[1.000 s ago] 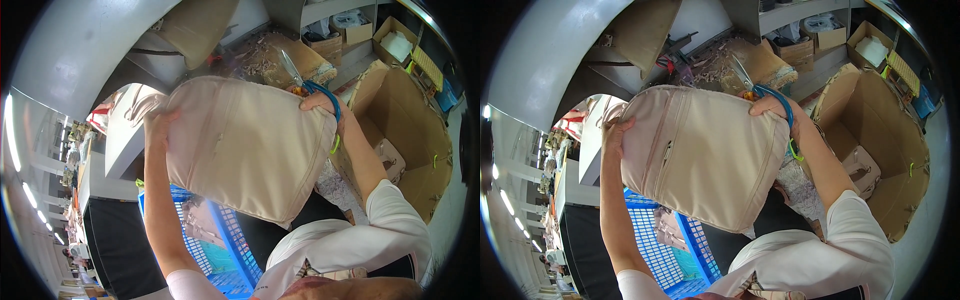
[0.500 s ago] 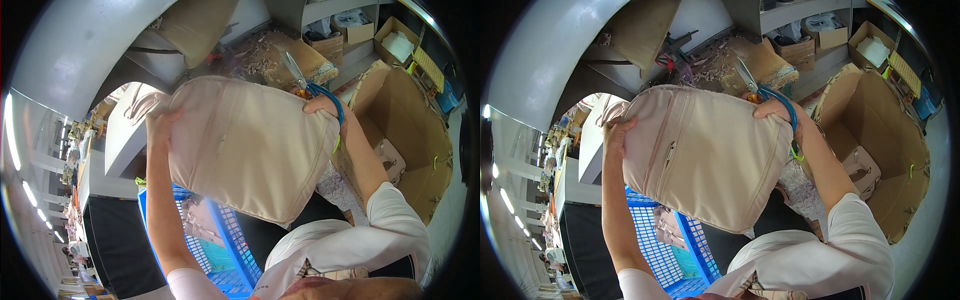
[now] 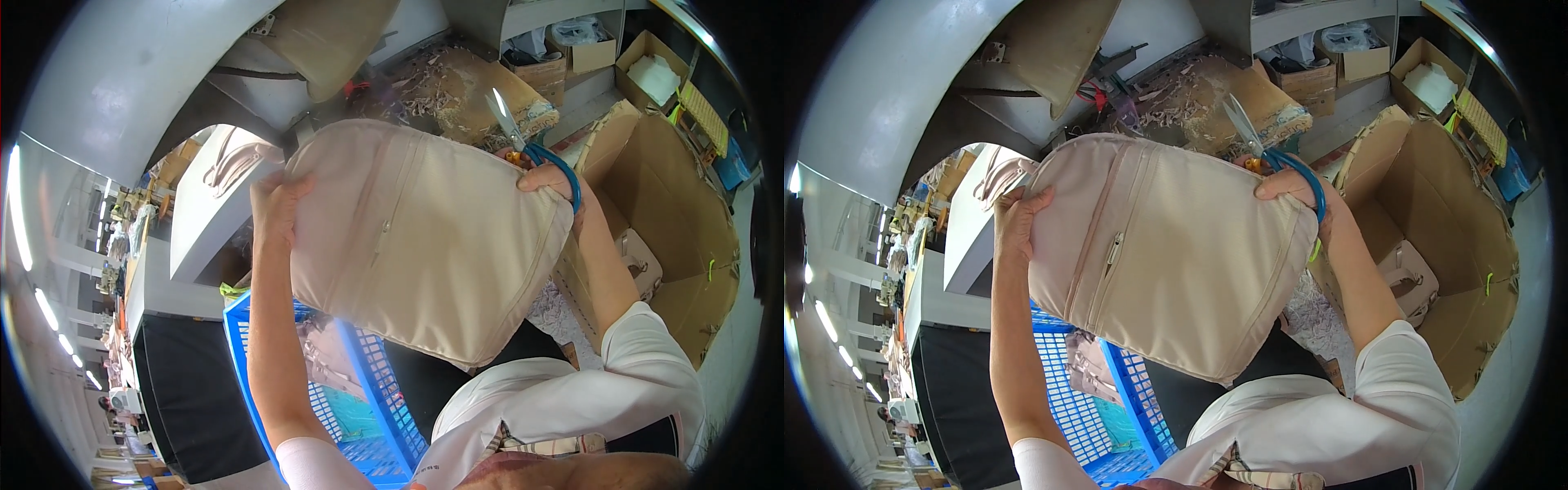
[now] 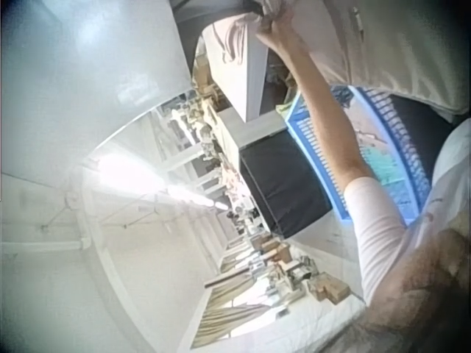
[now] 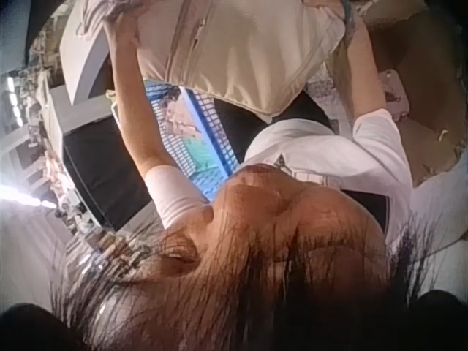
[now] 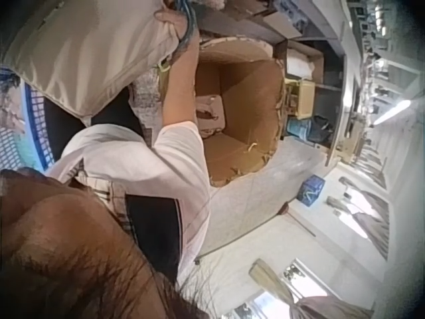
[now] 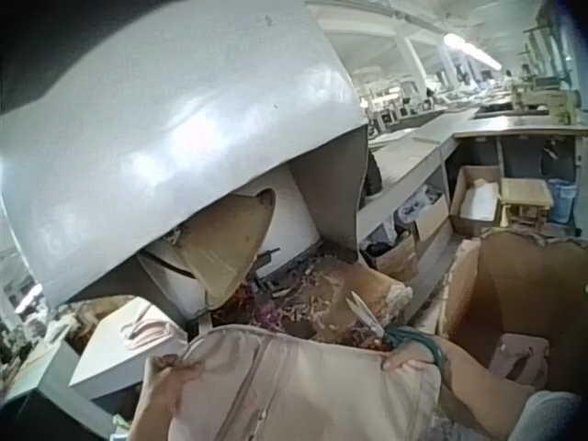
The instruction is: Trimming excess threads or material from backpacks using scissors.
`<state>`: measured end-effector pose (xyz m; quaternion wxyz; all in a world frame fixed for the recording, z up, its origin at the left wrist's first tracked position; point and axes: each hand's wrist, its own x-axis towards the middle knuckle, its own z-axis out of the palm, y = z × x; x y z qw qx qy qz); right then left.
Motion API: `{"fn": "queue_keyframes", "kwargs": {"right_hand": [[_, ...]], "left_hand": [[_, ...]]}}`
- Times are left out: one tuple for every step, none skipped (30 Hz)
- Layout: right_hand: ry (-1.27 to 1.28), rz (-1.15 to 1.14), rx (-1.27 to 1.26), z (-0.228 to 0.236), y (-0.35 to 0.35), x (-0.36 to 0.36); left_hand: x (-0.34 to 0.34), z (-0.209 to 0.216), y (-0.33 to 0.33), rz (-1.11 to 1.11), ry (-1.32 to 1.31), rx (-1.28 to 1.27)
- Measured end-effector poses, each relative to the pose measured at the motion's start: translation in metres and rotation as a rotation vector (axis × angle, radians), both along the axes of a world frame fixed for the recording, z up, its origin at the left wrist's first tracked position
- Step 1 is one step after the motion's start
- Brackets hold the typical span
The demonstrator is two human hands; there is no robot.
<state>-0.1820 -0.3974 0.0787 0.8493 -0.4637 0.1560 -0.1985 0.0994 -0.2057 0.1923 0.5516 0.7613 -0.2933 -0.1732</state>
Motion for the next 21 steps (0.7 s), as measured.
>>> {"fn": "queue_keyframes", "kwargs": {"right_hand": [[0.003,0.001,-0.016,0.000,-0.001,-0.002],[0.007,0.002,-0.032,0.001,-0.001,-0.003],[0.009,0.005,-0.032,0.001,0.000,-0.003],[0.011,-0.007,-0.025,0.002,0.001,-0.001],[0.014,-0.018,-0.018,0.002,0.002,0.000],[0.018,-0.010,-0.015,0.004,0.003,0.002],[0.022,-0.031,-0.023,0.009,0.005,-0.004],[0.026,-0.050,-0.030,0.012,0.006,-0.009],[0.023,-0.056,-0.034,0.014,0.007,-0.012],[0.026,-0.052,-0.023,0.015,0.007,-0.010],[0.028,-0.049,-0.013,0.015,0.006,-0.008],[0.029,-0.047,-0.012,0.013,0.004,-0.007],[0.020,-0.037,-0.008,0.008,0.001,-0.006],[0.011,-0.027,-0.005,0.006,-0.001,-0.005],[0.010,-0.026,-0.006,0.006,-0.002,-0.006],[0.011,-0.029,-0.010,0.006,-0.002,-0.006],[0.012,-0.034,-0.015,0.006,-0.001,-0.006],[0.013,-0.032,-0.015,0.008,0.000,-0.007],[0.029,-0.053,-0.015,0.010,0.002,-0.008],[0.045,-0.075,-0.015,0.011,0.004,-0.008],[0.047,-0.075,-0.014,0.009,0.003,-0.008]], "left_hand": [[-0.003,0.002,0.000,0.004,-0.003,0.005],[-0.006,0.003,0.000,0.008,-0.006,0.010],[-0.006,0.003,0.001,0.011,-0.004,0.011],[-0.005,0.003,0.001,0.008,-0.001,0.004],[-0.003,0.001,0.002,0.006,0.002,-0.003],[-0.001,-0.001,0.003,0.014,0.006,0.000],[-0.003,0.001,0.000,0.010,-0.011,0.012],[-0.005,0.002,-0.001,0.006,-0.028,0.026],[-0.008,0.004,-0.003,0.000,-0.031,0.021],[-0.008,0.004,-0.004,0.003,-0.019,0.004],[-0.009,0.005,-0.004,0.006,-0.009,-0.015],[-0.009,0.006,-0.005,0.008,-0.008,-0.014],[-0.009,0.006,-0.005,0.012,-0.007,-0.012],[-0.009,0.006,-0.005,0.015,-0.006,-0.011],[-0.010,0.007,-0.006,0.016,-0.007,-0.012],[-0.010,0.006,-0.005,0.012,-0.001,-0.008],[-0.010,0.006,-0.005,0.007,0.005,-0.005],[-0.009,0.005,-0.005,0.009,0.005,-0.005],[-0.008,0.003,-0.005,0.008,0.008,-0.001],[-0.008,0.002,-0.004,0.008,0.012,0.003],[-0.007,0.001,-0.004,0.008,0.013,0.005]]}}
